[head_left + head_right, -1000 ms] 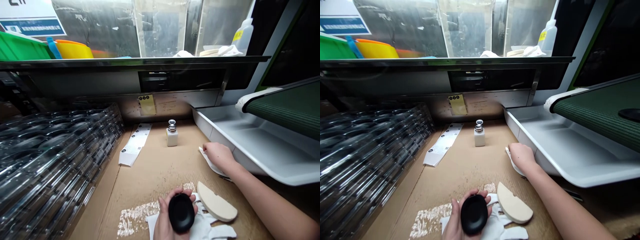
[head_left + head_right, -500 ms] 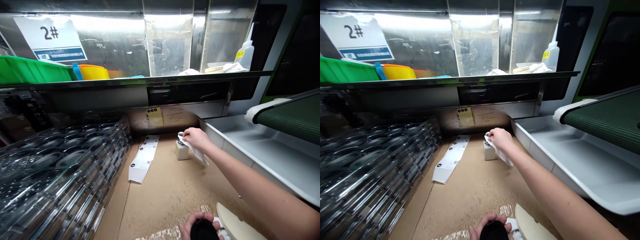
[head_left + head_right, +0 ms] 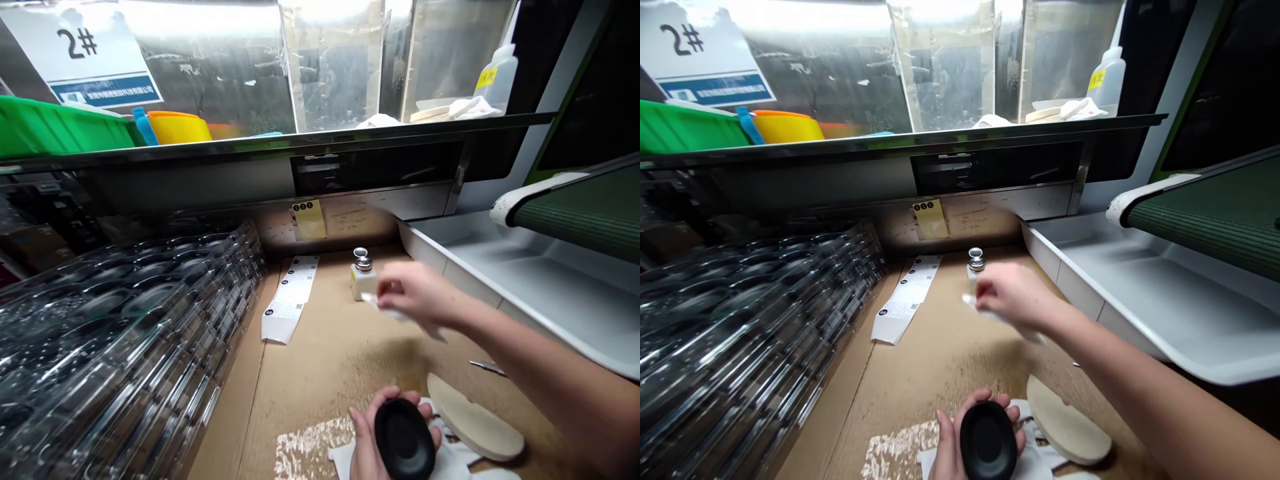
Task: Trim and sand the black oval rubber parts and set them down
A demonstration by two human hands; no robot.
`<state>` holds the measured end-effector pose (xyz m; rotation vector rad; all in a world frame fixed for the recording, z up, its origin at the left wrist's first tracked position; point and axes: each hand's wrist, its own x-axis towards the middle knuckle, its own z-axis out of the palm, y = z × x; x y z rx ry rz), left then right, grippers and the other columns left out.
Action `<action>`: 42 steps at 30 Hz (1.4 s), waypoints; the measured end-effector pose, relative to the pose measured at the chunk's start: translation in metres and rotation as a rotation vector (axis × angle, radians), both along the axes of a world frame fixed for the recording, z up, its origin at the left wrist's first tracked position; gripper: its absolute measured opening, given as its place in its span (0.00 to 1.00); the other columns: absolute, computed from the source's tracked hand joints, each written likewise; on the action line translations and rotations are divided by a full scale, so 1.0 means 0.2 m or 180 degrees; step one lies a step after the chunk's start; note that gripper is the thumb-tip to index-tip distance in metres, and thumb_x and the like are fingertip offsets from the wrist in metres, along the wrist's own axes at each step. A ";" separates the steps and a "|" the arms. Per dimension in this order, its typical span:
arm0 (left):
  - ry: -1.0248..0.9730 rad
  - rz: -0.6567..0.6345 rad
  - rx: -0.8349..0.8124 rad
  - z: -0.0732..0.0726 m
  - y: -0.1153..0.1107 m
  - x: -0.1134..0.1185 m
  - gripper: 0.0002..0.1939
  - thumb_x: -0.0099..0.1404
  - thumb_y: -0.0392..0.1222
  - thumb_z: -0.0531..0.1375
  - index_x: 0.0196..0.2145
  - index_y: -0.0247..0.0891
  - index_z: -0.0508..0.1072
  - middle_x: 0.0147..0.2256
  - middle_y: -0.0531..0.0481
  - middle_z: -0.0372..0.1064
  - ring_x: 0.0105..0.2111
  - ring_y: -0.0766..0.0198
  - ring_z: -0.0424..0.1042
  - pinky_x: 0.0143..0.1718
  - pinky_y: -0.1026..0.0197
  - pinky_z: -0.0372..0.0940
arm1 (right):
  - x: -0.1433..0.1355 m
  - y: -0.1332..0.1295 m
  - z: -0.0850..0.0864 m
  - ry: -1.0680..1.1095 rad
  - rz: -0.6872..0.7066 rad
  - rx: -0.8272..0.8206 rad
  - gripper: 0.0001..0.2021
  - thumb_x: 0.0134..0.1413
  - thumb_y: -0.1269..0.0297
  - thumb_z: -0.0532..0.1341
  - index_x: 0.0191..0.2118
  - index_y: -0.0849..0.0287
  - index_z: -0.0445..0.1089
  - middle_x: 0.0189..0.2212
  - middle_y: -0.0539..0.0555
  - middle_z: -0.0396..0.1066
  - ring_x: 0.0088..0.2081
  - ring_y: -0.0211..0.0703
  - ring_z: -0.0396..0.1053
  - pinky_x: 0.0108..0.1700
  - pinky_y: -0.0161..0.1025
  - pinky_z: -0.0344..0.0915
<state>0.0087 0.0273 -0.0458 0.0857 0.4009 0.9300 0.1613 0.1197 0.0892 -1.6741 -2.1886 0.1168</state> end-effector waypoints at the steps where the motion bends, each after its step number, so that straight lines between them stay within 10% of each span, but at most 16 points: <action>1: -0.0012 0.0025 -0.0077 0.01 -0.01 0.01 0.29 0.51 0.65 0.52 0.31 0.36 0.76 0.34 0.39 0.74 0.36 0.49 0.72 0.40 0.48 0.62 | -0.02 -0.10 -0.02 0.0051 0.0282 -0.0070 0.04 0.47 0.64 0.62 0.26 0.56 0.69 0.27 0.46 0.67 0.30 0.33 0.64 0.33 0.32 0.59; 6: -0.0325 0.0104 -0.0409 0.08 -0.03 0.02 0.25 0.59 0.58 0.49 0.22 0.36 0.74 0.25 0.46 0.71 0.31 0.61 0.69 0.38 0.59 0.61 | -0.15 -0.42 -0.22 0.0095 0.1269 -0.0096 0.03 0.46 0.67 0.63 0.26 0.54 0.68 0.25 0.43 0.65 0.29 0.31 0.60 0.27 0.30 0.52; 13: -0.0355 0.0253 -0.0250 0.14 -0.05 0.02 0.28 0.64 0.54 0.45 0.25 0.31 0.75 0.28 0.42 0.71 0.33 0.61 0.69 0.42 0.58 0.61 | -0.22 -0.42 -0.41 0.0119 0.1241 0.0507 0.08 0.54 0.65 0.56 0.24 0.56 0.65 0.26 0.48 0.63 0.28 0.35 0.52 0.26 0.35 0.44; 23: 0.0133 -0.0102 -0.0038 0.12 -0.05 0.00 0.30 0.58 0.62 0.46 0.34 0.33 0.74 0.35 0.38 0.72 0.39 0.51 0.70 0.46 0.49 0.58 | -0.02 -0.41 -0.24 0.0624 0.0154 0.0762 0.07 0.55 0.67 0.54 0.27 0.58 0.65 0.27 0.49 0.63 0.30 0.34 0.60 0.31 0.32 0.55; 42: 0.0530 0.0315 -0.0040 0.10 -0.05 0.05 0.23 0.60 0.57 0.50 0.31 0.32 0.73 0.29 0.42 0.72 0.34 0.57 0.70 0.39 0.55 0.62 | -0.04 -0.46 -0.34 -0.0960 0.0510 0.1431 0.13 0.57 0.71 0.50 0.22 0.59 0.60 0.22 0.51 0.60 0.26 0.37 0.52 0.27 0.38 0.42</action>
